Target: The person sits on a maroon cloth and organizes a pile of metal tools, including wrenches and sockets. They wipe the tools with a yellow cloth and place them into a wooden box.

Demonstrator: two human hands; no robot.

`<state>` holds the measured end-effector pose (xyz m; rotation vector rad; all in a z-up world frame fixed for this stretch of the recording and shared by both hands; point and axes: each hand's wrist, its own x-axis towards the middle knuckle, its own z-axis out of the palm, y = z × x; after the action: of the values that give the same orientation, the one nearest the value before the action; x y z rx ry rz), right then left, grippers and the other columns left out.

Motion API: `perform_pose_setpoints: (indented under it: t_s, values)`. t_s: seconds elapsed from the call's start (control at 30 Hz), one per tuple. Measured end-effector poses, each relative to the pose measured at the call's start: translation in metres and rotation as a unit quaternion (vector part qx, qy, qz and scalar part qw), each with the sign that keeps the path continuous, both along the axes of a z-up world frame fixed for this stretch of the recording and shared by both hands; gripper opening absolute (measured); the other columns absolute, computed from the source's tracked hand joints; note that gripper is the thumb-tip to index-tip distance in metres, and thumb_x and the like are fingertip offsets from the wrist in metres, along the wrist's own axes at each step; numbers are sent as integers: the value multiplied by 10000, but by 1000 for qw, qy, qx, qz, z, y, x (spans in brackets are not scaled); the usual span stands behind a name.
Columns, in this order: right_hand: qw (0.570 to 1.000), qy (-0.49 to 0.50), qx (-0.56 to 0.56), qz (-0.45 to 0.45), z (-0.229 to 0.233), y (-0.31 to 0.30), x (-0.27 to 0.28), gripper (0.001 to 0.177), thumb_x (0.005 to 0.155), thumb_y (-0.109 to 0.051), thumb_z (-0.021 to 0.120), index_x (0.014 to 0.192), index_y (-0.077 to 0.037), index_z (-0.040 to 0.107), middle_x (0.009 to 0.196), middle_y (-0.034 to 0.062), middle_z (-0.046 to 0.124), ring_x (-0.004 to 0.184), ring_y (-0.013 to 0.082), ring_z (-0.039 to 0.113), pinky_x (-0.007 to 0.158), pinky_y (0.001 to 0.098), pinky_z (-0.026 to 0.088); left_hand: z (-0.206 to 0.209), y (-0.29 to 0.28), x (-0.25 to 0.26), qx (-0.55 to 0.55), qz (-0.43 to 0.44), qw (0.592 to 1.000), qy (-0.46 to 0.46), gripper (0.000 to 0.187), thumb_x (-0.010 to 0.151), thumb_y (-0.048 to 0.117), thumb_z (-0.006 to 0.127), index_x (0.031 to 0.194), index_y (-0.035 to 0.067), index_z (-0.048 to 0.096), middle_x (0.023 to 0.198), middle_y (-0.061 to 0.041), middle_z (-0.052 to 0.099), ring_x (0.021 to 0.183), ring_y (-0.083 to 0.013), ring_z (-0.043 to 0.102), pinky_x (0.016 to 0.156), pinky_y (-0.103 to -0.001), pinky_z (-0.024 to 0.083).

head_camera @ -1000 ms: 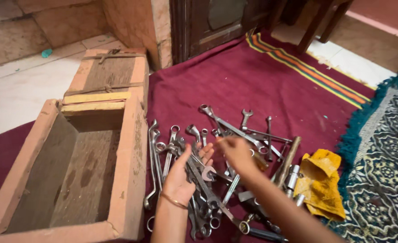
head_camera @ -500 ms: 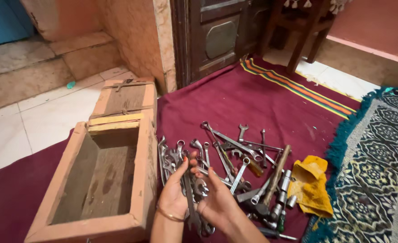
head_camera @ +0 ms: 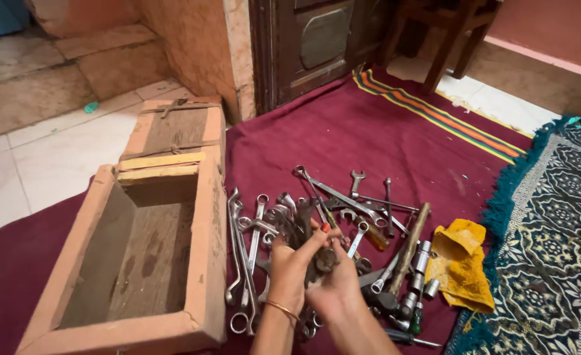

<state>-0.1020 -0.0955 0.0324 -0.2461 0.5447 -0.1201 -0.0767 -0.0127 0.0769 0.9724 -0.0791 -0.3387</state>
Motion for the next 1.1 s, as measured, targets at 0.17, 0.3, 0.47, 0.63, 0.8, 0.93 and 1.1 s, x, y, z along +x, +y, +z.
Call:
perform_pose_setpoints:
  t_s: [0.17, 0.3, 0.47, 0.63, 0.8, 0.93, 1.1]
  values:
    - [999, 22, -4, 45, 2, -3, 8, 439, 1038, -439, 377, 1165, -148, 681, 1229, 129, 702, 1134, 300, 653, 1013, 506, 489, -25, -9, 24, 25, 13, 999, -19, 199, 951, 145, 714, 875, -27, 650, 727, -103, 702, 660, -167, 711, 643, -304, 586]
    - [993, 108, -5, 45, -12, -3, 17, 376, 1039, -515, 466, 1036, -158, 587, 1179, 108, 668, 1107, 314, 648, 997, 564, 480, -39, -7, 44, 30, 47, 997, 57, 162, 935, 176, 688, 908, 19, 660, 720, -52, 671, 540, -140, 637, 497, -281, 507]
    - [986, 28, -127, 102, -18, -3, 1, 526, 977, -569, 487, 1073, -75, 642, 1123, 114, 711, 1020, 296, 686, 892, 544, 519, -50, 20, 59, -81, -104, 977, 166, 67, 932, 32, 671, 962, -24, 648, 890, -134, 692, 804, -241, 735, 660, -343, 605]
    - [979, 30, -183, 84, -30, 27, -18, 375, 964, -401, 508, 1170, -134, 671, 1130, 52, 728, 1017, 249, 675, 862, 518, 535, -49, 36, 62, -139, -175, 958, 181, 289, 923, -9, 583, 1202, -80, 559, 1334, -244, 668, 1216, -328, 674, 896, -396, 602]
    - [987, 14, -160, -20, -28, 33, -21, 326, 987, -248, 505, 1181, -44, 670, 1204, 126, 701, 1061, 259, 660, 934, 423, 502, -57, 34, 57, -236, -244, 926, 165, 502, 895, -53, 553, 1395, -81, 520, 1428, -199, 609, 1288, -337, 614, 1004, -402, 574]
    - [985, 56, -155, -45, 0, 22, -30, 423, 890, -195, 448, 1222, -72, 680, 1176, 98, 728, 1059, 240, 661, 903, 398, 481, -70, 20, 50, -255, -162, 936, 178, 349, 940, 30, 612, 1286, -15, 600, 1157, -113, 688, 1157, -263, 676, 1016, -410, 572]
    - [877, 120, -460, -72, 22, 30, -44, 445, 933, -288, 514, 1287, -50, 641, 1172, 100, 751, 1098, 223, 682, 907, 382, 498, -87, 11, 48, -245, -126, 945, 176, 150, 967, 159, 722, 1051, 67, 639, 830, -24, 649, 811, -174, 652, 838, -366, 579]
